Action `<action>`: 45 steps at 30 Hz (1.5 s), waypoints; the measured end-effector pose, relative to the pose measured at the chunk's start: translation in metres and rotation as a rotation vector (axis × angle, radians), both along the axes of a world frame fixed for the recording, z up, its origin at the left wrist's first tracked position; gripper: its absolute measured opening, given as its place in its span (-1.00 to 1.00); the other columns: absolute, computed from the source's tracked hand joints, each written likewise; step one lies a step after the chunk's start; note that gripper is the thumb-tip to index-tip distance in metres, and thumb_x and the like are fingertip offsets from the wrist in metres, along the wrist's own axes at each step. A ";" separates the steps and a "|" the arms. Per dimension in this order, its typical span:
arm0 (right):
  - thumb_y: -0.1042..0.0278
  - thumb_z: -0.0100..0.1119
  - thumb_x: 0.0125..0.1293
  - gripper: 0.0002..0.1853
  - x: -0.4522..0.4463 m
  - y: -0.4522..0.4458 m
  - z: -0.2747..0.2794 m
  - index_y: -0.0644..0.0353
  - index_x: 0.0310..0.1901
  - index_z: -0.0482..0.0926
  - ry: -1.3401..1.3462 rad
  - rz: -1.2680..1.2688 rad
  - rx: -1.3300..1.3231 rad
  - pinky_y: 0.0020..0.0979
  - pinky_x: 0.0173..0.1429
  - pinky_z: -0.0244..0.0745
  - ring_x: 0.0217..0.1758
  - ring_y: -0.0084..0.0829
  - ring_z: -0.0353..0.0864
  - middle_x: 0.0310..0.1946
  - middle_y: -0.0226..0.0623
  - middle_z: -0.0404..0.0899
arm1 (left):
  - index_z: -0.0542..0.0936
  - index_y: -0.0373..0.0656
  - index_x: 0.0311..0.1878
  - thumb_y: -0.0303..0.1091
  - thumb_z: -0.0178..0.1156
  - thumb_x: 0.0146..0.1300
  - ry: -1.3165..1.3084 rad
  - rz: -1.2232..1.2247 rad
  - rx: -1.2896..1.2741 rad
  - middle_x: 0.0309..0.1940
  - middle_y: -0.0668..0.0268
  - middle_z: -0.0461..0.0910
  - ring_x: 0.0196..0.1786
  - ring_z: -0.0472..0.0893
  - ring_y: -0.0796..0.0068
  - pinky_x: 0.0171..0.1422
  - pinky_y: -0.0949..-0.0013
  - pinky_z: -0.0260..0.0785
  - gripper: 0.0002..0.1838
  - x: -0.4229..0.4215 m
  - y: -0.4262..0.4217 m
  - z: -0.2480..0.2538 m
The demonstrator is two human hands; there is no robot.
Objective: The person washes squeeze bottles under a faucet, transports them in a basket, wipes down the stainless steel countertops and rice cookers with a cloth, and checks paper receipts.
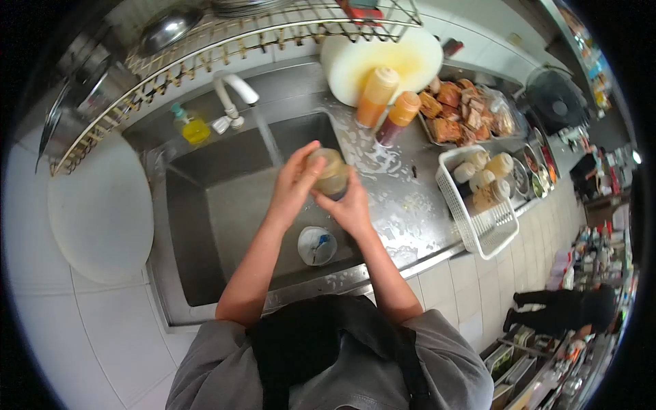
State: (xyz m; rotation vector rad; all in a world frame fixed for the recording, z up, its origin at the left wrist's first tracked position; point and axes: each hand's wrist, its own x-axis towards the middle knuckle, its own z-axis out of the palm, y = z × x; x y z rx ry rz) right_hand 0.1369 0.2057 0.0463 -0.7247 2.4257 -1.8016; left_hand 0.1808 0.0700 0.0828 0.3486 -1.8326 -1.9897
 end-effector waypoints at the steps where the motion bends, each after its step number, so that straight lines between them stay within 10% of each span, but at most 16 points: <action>1: 0.18 0.53 -0.01 -0.38 0.005 -0.002 -0.001 0.27 0.02 0.44 0.022 -0.039 0.064 -0.29 0.00 0.53 -0.12 -0.25 0.70 -0.19 -0.07 0.66 | 0.56 -0.26 0.07 -0.22 0.34 0.27 -0.028 -0.004 -0.108 -0.09 0.19 0.68 0.01 0.61 0.48 0.16 0.36 0.41 -0.59 -0.010 0.011 -0.001; 10: 0.24 0.52 -0.03 -0.32 -0.009 0.074 0.024 0.25 0.14 0.45 -0.283 0.160 -0.059 -0.37 0.13 0.47 -0.02 -0.45 0.59 -0.07 -0.25 0.62 | 0.48 -0.27 -0.01 -0.34 0.41 0.16 0.158 -0.540 -0.069 -0.03 0.12 0.68 0.05 0.61 0.45 0.21 0.35 0.42 -0.59 -0.049 0.058 0.015; 14: 0.26 0.53 0.01 -0.43 -0.036 0.124 0.015 0.24 0.04 0.51 -0.017 -0.308 -0.024 -0.32 0.15 0.48 0.02 -0.36 0.61 -0.05 -0.18 0.63 | 0.21 -0.15 0.39 -0.28 0.34 0.26 0.326 -0.481 -0.409 0.52 0.05 0.09 0.53 0.14 0.25 0.56 0.18 -0.03 -0.29 -0.051 0.073 0.006; 22: -0.04 0.61 -0.16 -0.15 -0.081 0.291 0.003 0.33 0.11 0.49 0.475 -1.438 0.628 -0.09 0.17 0.44 0.08 0.01 0.56 0.01 0.03 0.55 | 0.21 -0.25 0.39 -0.16 0.38 0.21 0.290 -0.382 -0.575 0.32 -0.02 0.36 0.41 0.33 0.05 0.47 0.17 0.15 -0.21 -0.133 0.057 -0.005; 34: -0.06 0.61 -0.16 0.08 -0.095 0.358 -0.060 0.33 0.32 0.24 -0.144 -1.203 0.653 -0.10 0.25 0.42 0.22 0.07 0.50 0.16 0.13 0.49 | 0.20 -0.16 0.37 -0.21 0.41 0.11 0.213 -0.151 -1.015 0.31 -0.12 0.25 0.37 0.30 -0.13 0.43 0.07 0.23 -0.18 -0.281 0.105 -0.067; 38: 0.30 0.44 0.12 -0.08 -0.064 0.265 0.005 0.33 0.43 0.11 0.478 -1.453 0.832 -0.07 0.40 0.26 0.37 0.04 0.30 0.31 0.09 0.30 | 0.19 -0.22 0.36 -0.23 0.41 0.10 0.344 -0.110 -0.946 0.17 -0.08 0.36 0.24 0.42 -0.08 0.31 0.05 0.34 -0.18 -0.247 0.101 -0.092; 45: 0.59 0.25 0.21 -0.36 -0.067 0.106 0.014 0.20 0.35 0.30 0.476 -0.556 0.245 -0.27 0.20 0.38 0.25 -0.25 0.43 0.22 -0.14 0.41 | 0.23 -0.21 0.33 -0.34 0.29 0.25 0.338 0.320 -0.480 0.20 0.01 0.38 0.25 0.43 0.08 0.36 0.15 0.27 -0.36 -0.153 0.021 -0.108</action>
